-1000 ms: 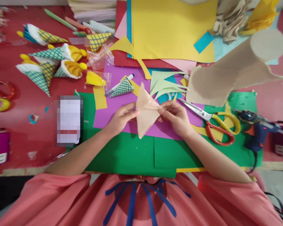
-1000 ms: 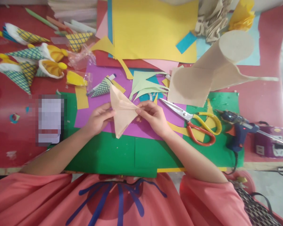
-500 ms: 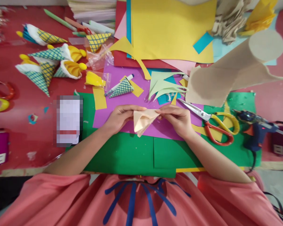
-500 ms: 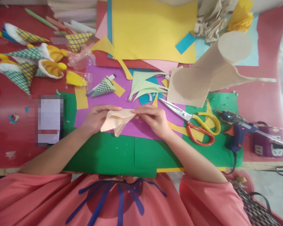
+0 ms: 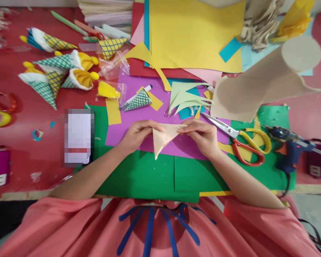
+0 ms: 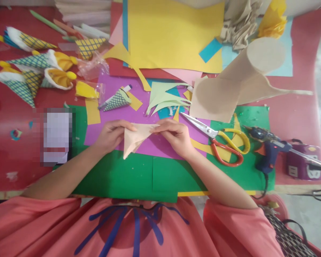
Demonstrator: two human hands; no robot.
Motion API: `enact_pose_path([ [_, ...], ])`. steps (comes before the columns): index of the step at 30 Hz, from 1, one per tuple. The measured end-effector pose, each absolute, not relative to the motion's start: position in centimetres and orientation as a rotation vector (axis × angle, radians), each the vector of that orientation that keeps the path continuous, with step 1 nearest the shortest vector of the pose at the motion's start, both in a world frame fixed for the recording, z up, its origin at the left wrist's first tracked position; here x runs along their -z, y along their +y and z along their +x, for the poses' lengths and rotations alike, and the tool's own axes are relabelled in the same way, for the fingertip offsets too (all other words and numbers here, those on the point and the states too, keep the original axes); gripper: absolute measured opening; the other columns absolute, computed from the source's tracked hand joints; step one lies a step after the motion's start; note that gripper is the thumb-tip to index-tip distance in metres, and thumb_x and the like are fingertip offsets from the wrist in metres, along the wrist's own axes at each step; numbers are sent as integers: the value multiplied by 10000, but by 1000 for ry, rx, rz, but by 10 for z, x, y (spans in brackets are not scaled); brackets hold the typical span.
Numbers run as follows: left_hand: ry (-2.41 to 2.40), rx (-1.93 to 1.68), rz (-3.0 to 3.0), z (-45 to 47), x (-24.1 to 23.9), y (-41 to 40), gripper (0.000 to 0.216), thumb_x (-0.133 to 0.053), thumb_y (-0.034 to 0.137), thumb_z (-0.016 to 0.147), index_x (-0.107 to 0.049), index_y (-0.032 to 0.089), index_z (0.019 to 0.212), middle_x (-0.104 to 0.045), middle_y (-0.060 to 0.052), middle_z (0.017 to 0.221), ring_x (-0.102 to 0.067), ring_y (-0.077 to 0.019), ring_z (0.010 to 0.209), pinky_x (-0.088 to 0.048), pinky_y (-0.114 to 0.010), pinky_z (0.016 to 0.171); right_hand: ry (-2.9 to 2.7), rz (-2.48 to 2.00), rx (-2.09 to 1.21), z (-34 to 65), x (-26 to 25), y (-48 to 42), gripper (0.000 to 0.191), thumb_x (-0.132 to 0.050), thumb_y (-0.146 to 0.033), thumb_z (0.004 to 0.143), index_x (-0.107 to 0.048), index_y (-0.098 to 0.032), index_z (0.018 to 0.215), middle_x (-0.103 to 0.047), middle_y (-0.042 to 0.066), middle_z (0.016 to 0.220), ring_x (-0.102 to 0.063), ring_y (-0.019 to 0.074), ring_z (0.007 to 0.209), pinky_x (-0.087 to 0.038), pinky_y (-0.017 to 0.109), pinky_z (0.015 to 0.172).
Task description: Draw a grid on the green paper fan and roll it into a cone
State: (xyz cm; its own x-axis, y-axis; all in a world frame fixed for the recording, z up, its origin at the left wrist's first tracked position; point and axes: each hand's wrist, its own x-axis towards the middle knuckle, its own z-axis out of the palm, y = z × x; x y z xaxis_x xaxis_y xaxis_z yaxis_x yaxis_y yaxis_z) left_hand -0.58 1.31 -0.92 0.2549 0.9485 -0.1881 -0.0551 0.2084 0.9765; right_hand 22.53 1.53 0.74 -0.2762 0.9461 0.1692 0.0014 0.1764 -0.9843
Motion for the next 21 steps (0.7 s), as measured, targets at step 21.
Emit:
enact_pose_path([
  [21,1346,-1112,1399,0,-13,11,156,-693,331,778,-732,217,876,-737,-6,864,-661,-117,774,-511,-211,681,-1140,-1095,-1436,218,-9,20,248,-688,-288,789,-501,-203,650,-546,-44,557,-491,71,488,-404,221,477],
])
